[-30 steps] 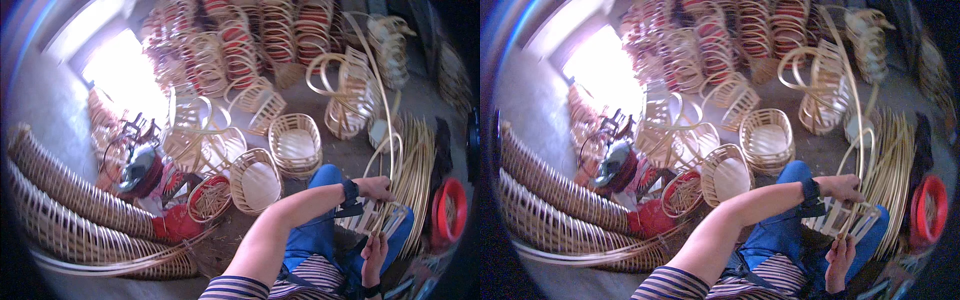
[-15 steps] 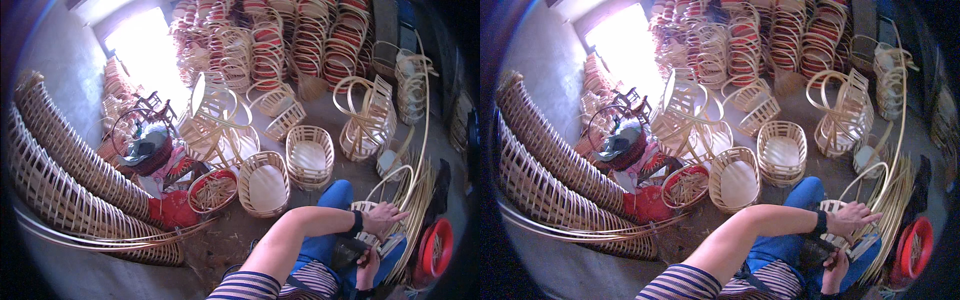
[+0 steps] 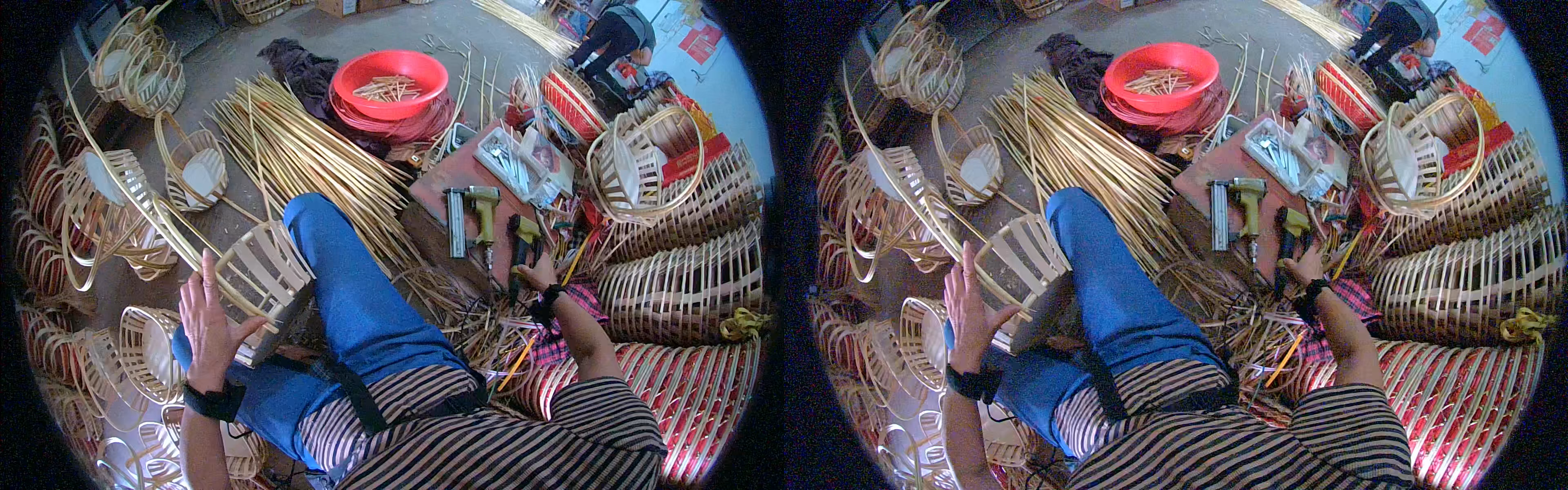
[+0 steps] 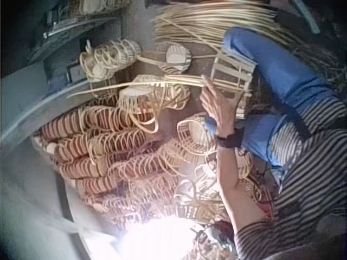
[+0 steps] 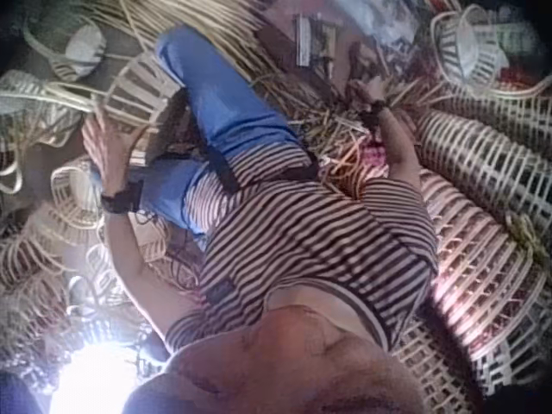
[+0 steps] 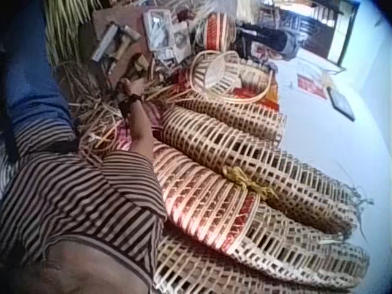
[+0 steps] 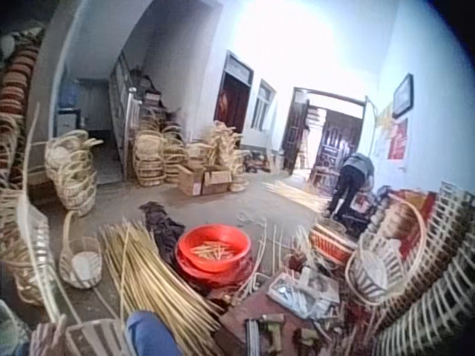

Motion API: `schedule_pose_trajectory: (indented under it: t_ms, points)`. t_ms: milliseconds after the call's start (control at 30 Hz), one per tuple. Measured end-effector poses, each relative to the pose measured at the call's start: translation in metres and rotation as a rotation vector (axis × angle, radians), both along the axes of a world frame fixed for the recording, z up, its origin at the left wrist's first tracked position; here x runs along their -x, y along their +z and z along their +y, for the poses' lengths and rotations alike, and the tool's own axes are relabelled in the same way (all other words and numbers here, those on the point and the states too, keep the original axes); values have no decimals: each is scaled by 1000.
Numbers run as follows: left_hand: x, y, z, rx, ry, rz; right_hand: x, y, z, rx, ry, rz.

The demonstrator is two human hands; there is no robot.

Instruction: The person assembles wooden baskets by securing slats and rims with a pneumatic nail gun and trimming excess material with pliers.

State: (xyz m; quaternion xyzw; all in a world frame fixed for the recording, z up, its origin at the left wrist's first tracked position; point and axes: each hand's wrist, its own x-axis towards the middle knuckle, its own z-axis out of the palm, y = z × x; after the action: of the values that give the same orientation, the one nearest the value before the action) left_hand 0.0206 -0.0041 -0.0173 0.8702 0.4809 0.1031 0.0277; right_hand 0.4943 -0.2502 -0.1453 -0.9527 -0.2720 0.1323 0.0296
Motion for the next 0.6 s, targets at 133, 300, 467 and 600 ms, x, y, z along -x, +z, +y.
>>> schedule_pose_trajectory:
  t_ms: [133, 300, 467, 600]
  points:
    - [18, 7, 5, -7, 3, -6, 20, -48, 11, 17, -56, -35]
    - [13, 7, 17, 62, -60, -97, -7, -75, 23, 73, -6, -95]
    - [11, -7, 17, -62, -113, -148, -36, -76, 33, 77, 9, -97]
    - [13, -6, 13, -90, -73, -125, -44, -56, 38, -130, 51, -57]
